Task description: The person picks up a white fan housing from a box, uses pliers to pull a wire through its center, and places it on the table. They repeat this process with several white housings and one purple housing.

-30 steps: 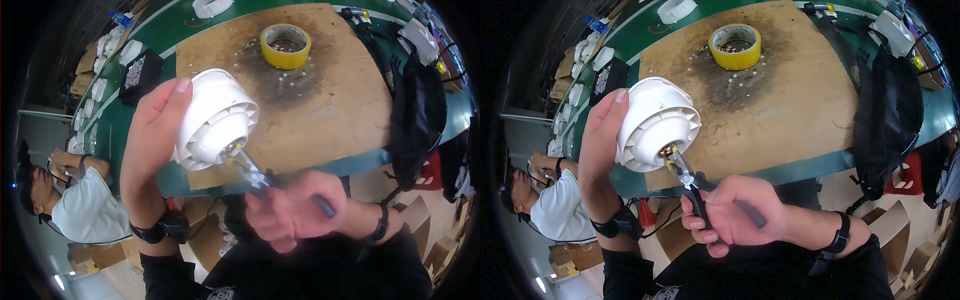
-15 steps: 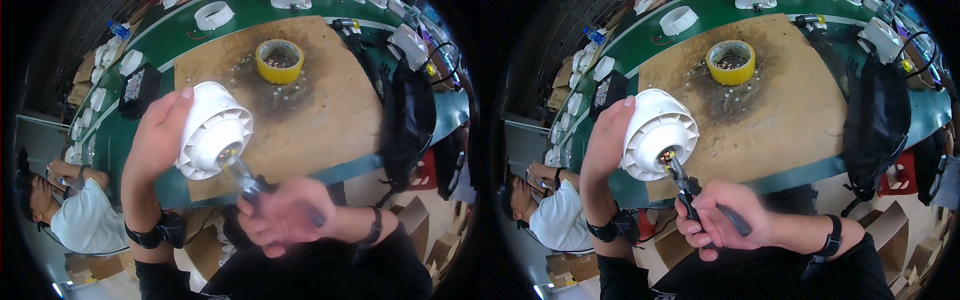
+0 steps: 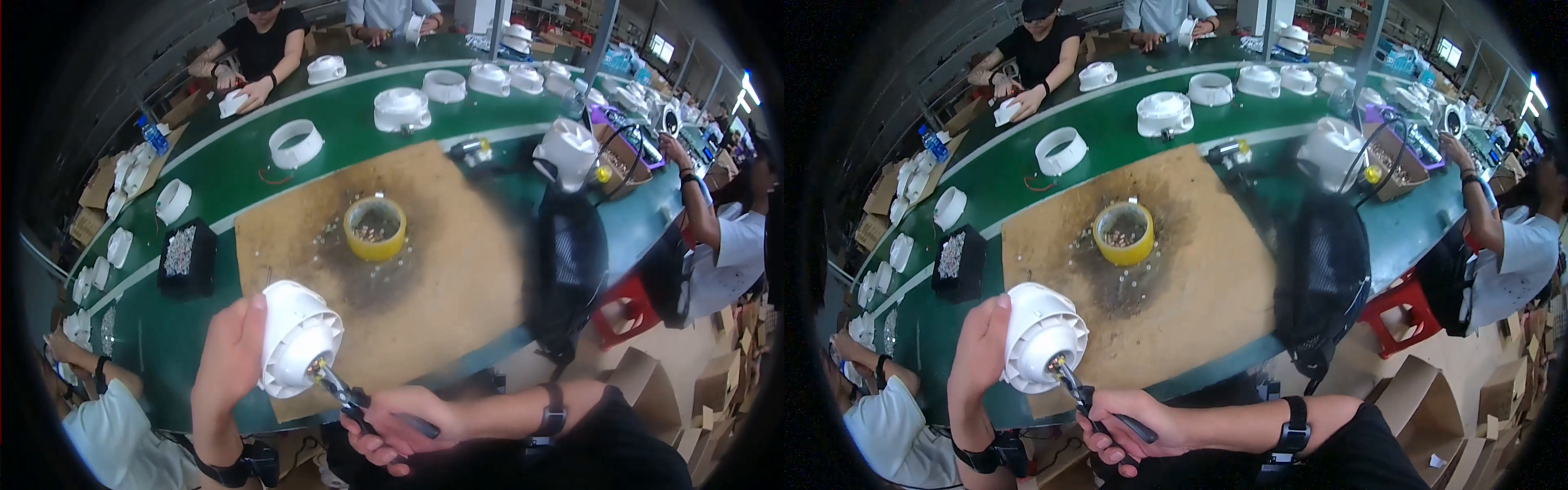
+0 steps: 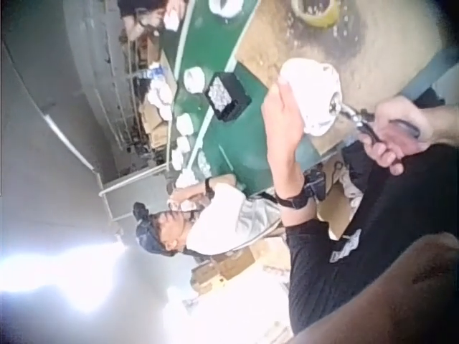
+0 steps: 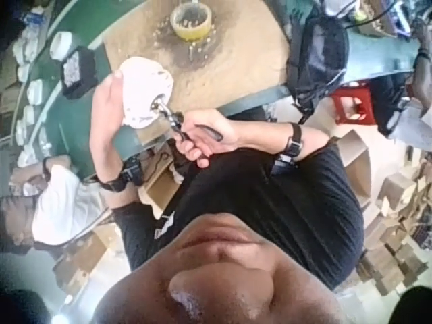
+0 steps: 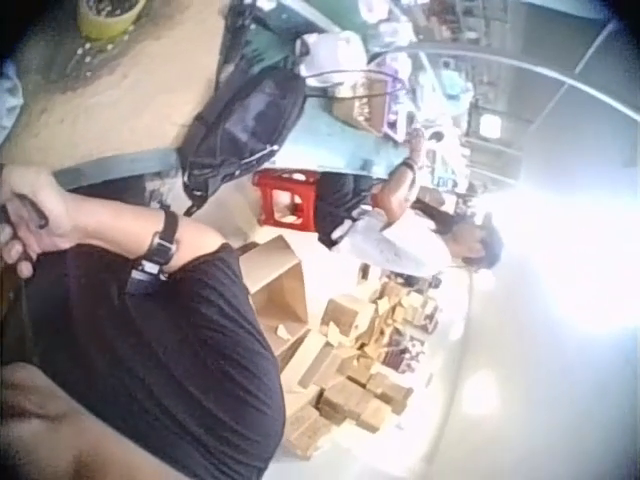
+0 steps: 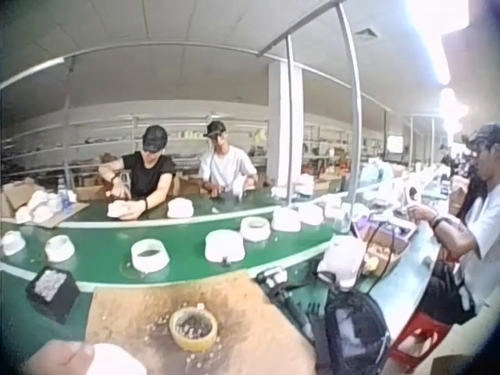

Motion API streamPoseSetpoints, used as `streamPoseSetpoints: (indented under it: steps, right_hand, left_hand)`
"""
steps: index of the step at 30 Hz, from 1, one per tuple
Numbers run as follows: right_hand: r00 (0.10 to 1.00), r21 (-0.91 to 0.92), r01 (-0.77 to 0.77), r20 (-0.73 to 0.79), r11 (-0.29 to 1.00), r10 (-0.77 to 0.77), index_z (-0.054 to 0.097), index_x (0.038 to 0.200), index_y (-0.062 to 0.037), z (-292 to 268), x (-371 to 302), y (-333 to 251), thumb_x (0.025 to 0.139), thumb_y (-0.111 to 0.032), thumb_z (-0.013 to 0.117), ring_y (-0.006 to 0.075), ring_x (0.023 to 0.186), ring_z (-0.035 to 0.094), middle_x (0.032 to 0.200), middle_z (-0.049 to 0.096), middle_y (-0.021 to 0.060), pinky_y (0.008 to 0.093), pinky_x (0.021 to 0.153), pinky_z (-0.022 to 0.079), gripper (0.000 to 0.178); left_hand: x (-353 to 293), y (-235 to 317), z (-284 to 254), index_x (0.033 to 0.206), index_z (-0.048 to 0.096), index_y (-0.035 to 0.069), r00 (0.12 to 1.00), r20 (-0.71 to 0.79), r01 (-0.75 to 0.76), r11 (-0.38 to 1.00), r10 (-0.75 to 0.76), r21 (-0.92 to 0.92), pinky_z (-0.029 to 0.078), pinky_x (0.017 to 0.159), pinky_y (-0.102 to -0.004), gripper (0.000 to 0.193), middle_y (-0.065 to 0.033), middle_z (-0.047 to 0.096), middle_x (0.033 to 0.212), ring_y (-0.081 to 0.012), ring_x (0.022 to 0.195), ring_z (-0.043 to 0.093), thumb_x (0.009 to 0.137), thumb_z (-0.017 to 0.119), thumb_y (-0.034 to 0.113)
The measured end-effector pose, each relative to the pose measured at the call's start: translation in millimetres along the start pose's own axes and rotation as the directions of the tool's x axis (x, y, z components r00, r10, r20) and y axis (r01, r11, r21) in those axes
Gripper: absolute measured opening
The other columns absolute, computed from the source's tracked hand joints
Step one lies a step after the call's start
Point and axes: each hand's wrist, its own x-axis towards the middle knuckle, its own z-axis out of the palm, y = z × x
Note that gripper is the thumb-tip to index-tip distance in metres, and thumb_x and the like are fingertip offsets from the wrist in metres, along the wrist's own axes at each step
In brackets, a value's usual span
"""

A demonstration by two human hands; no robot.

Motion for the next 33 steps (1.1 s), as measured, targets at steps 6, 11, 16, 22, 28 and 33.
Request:
streamPoseSetpoints:
  steps: [6, 11, 16, 22, 28, 33]
  right_hand:
    - [0.997, 0.044, -0.03, -0.071, 0.999, 0.033, 0.045, 0.095, -0.0158, 10, -4, -10, 0.09, -0.04, 0.048, 0.012, 0.068, 0.044, 0.081, 0.042, -0.0028, 0.031, 0.06, 0.041, 0.025]
    - [0.996, 0.171, -0.04, -0.069, 0.985, 0.052, 0.05, 0.091, -0.0134, -2, -2, -17, 0.084, -0.032, 0.052, 0.0115, 0.061, 0.038, 0.073, 0.039, -0.0038, 0.0315, 0.064, 0.04, 0.02]
    - [0.994, 0.171, -0.094, 0.068, 0.981, 0.084, 0.05, 0.102, -0.0122, -4, -7, -34, 0.09, -0.034, 0.05, 0.0099, 0.068, 0.044, 0.081, 0.042, -0.0005, 0.0282, 0.061, 0.043, 0.025]
    - [0.793, -0.906, -0.389, -0.422, 0.167, -0.439, 0.06, 0.103, 0.0047, 4, -23, -42, 0.087, -0.043, 0.053, 0.0427, 0.097, 0.063, 0.099, 0.065, 0.0291, 0.0473, 0.086, 0.048, 0.051]
    - [0.697, -0.721, -0.672, -0.54, -0.168, -0.471, 0.06, 0.102, 0.0058, 64, -23, -64, 0.085, -0.042, 0.058, 0.0439, 0.095, 0.065, 0.096, 0.067, 0.0273, 0.0484, 0.088, 0.051, 0.051]
    - [0.694, -0.675, -0.687, -0.499, -0.27, -0.519, 0.05, 0.112, 0.004, 72, -25, -73, 0.08, -0.038, 0.068, 0.0433, 0.1, 0.061, 0.104, 0.062, 0.0277, 0.0473, 0.089, 0.049, 0.056]
  left_hand:
    - [5, 15, 1, 0.077, 0.054, -0.006, 1.0, 0.019, 0.002, 0.989, -0.005, 0.147, 0.044, 0.06, -0.0446, 0.04, -0.0275, 0.056, 0.069, -0.0421, 0.06, 0.054, 0.102, 0.047, 0.025]
    - [9, 26, 1, 0.077, 0.056, -0.005, 0.999, 0.025, 0.025, 0.977, -0.031, 0.213, 0.045, 0.063, -0.0509, 0.038, -0.0294, 0.058, 0.072, -0.0499, 0.071, 0.057, 0.1, 0.047, 0.024]
    - [27, 32, 2, 0.078, 0.056, -0.004, 0.997, 0.06, 0.043, 0.976, -0.057, 0.212, 0.046, 0.065, -0.0508, 0.039, -0.0295, 0.06, 0.075, -0.0497, 0.074, 0.059, 0.101, 0.045, 0.025]
    - [28, 71, 25, 0.082, 0.061, 0.002, 0.968, 0.236, -0.068, 0.814, -0.087, 0.578, 0.048, 0.074, -0.0567, 0.044, -0.0287, 0.063, 0.076, -0.0489, 0.075, 0.062, 0.102, 0.038, 0.034]
    - [19, 43, 18, 0.078, 0.058, -0.001, 0.991, 0.045, 0.096, 0.918, -0.123, 0.385, 0.047, 0.075, -0.057, 0.046, -0.0296, 0.062, 0.079, -0.0508, 0.078, 0.06, 0.102, 0.041, 0.034]
    - [39, 17, 14, 0.093, 0.064, -0.003, 0.999, 0.032, 0.021, 0.964, -0.031, 0.264, 0.046, 0.074, -0.0526, 0.042, -0.0297, 0.062, 0.087, -0.0498, 0.085, 0.059, 0.102, 0.041, 0.03]
